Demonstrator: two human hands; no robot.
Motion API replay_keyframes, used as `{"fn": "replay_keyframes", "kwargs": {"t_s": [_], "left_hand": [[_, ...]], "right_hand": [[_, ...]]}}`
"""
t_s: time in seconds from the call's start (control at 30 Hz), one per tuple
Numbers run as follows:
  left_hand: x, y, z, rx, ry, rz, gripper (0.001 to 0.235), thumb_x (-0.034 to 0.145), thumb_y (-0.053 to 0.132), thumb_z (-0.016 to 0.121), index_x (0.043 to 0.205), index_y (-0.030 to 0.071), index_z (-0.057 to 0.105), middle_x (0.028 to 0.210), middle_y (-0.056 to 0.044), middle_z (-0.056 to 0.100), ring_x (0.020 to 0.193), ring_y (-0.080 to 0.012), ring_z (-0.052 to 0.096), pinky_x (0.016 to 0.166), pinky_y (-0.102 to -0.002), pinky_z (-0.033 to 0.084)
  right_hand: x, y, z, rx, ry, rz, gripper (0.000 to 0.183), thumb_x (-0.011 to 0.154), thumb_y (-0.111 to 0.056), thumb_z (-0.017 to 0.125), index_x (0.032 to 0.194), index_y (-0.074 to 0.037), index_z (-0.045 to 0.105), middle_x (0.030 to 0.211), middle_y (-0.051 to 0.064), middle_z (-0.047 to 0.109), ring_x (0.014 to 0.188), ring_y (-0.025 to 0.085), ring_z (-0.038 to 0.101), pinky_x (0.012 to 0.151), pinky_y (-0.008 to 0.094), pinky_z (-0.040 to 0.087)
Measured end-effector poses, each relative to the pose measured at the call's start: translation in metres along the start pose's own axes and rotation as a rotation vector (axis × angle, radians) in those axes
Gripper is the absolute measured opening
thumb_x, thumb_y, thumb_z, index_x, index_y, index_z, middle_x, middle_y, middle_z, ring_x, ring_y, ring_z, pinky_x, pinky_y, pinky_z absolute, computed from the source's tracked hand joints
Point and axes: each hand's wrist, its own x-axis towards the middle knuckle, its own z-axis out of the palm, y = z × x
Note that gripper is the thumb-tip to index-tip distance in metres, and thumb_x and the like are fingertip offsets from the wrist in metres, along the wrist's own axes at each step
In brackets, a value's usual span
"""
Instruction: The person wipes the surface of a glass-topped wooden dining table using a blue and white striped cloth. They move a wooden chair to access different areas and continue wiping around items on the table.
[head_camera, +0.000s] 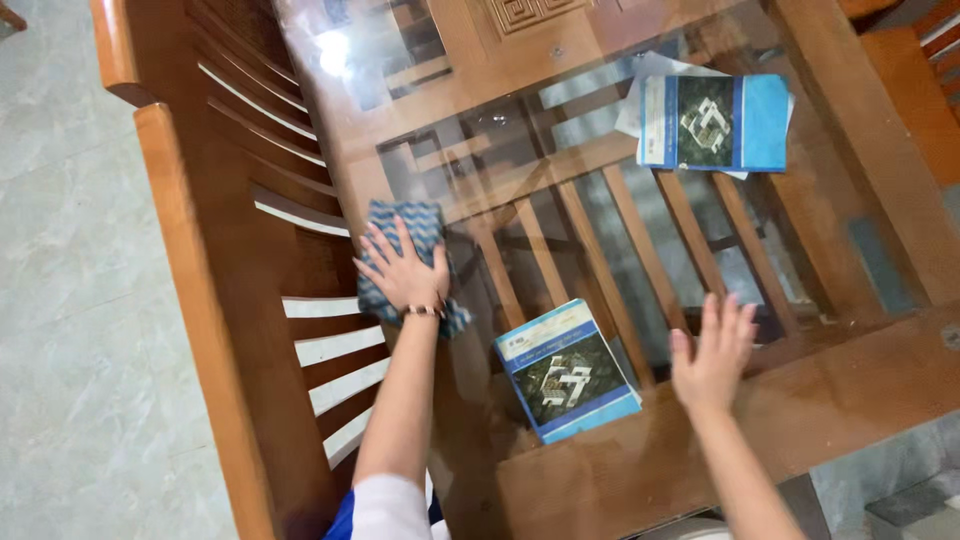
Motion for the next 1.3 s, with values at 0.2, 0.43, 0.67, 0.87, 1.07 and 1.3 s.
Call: {"fn": "replay_keyframes", "kwargs": {"t_s": [0.2, 0.43, 0.67, 0.87, 1.07, 1.3], "left_hand": [[-0.001, 0.0, 0.012, -0.024, 0.06, 0.039, 0.085, 0.094, 0.063, 0.056, 0.165, 0.024, 0.031, 0.171, -0.021, 0.019, 0.157, -0.0414, 0.016, 0.127, -0.06, 0.004], [-0.151, 0.018, -0.024, -0.404, -0.104, 0.036, 0.096, 0.086, 0.054, 0.064, 0.157, 0.003, 0.027, 0.163, -0.029, 0.017, 0.15, -0.0489, 0.01, 0.119, -0.062, 0.006], [-0.168, -0.027, -0.076, -0.641, -0.095, 0.156, 0.056, 0.104, 0.027, 0.055, 0.155, 0.008, 0.042, 0.165, -0.017, 0.042, 0.158, -0.0381, 0.036, 0.133, -0.051, 0.024], [-0.127, -0.03, -0.062, -0.402, -0.058, 0.161, 0.079, 0.094, 0.04, 0.061, 0.16, 0.011, 0.03, 0.169, -0.022, 0.021, 0.152, -0.0497, 0.018, 0.121, -0.056, 0.019], [-0.113, -0.033, -0.04, -0.401, -0.039, 0.035, 0.092, 0.087, 0.048, 0.065, 0.161, 0.01, 0.024, 0.168, -0.024, 0.016, 0.154, -0.0475, 0.015, 0.124, -0.056, 0.016], [-0.111, 0.114, -0.017, -0.505, -0.044, 0.323, 0.092, 0.085, 0.041, 0.066, 0.163, 0.01, 0.029, 0.17, -0.027, 0.024, 0.156, -0.0477, 0.023, 0.128, -0.056, 0.017]], "right_hand": [[0.016, -0.09, 0.047, 0.253, -0.15, -0.151, 0.069, 0.105, -0.05, 0.038, 0.165, -0.017, 0.026, 0.174, 0.007, 0.017, 0.162, 0.032, 0.007, 0.131, 0.053, 0.007], [-0.005, -0.192, 0.071, 0.463, -0.234, -0.373, 0.052, 0.102, -0.031, 0.057, 0.151, -0.015, 0.051, 0.167, 0.014, 0.03, 0.157, 0.039, 0.02, 0.126, 0.054, 0.019], [-0.044, -0.249, 0.155, -0.066, -0.262, -0.451, 0.067, 0.098, -0.03, 0.05, 0.163, -0.023, 0.034, 0.17, 0.016, 0.025, 0.157, 0.037, 0.018, 0.125, 0.053, 0.019], [-0.037, -0.303, 0.208, 0.032, -0.284, -0.624, 0.069, 0.096, -0.039, 0.05, 0.161, -0.02, 0.034, 0.169, 0.015, 0.025, 0.155, 0.04, 0.019, 0.124, 0.056, 0.017], [-0.013, -0.309, 0.194, 0.235, -0.431, -0.747, 0.072, 0.093, -0.046, 0.053, 0.159, -0.021, 0.038, 0.168, 0.014, 0.028, 0.155, 0.039, 0.02, 0.124, 0.057, 0.015], [0.087, -0.185, 0.166, 0.214, -0.31, -0.598, 0.076, 0.089, -0.055, 0.056, 0.157, -0.023, 0.043, 0.167, 0.013, 0.032, 0.155, 0.039, 0.023, 0.125, 0.058, 0.013]]}}
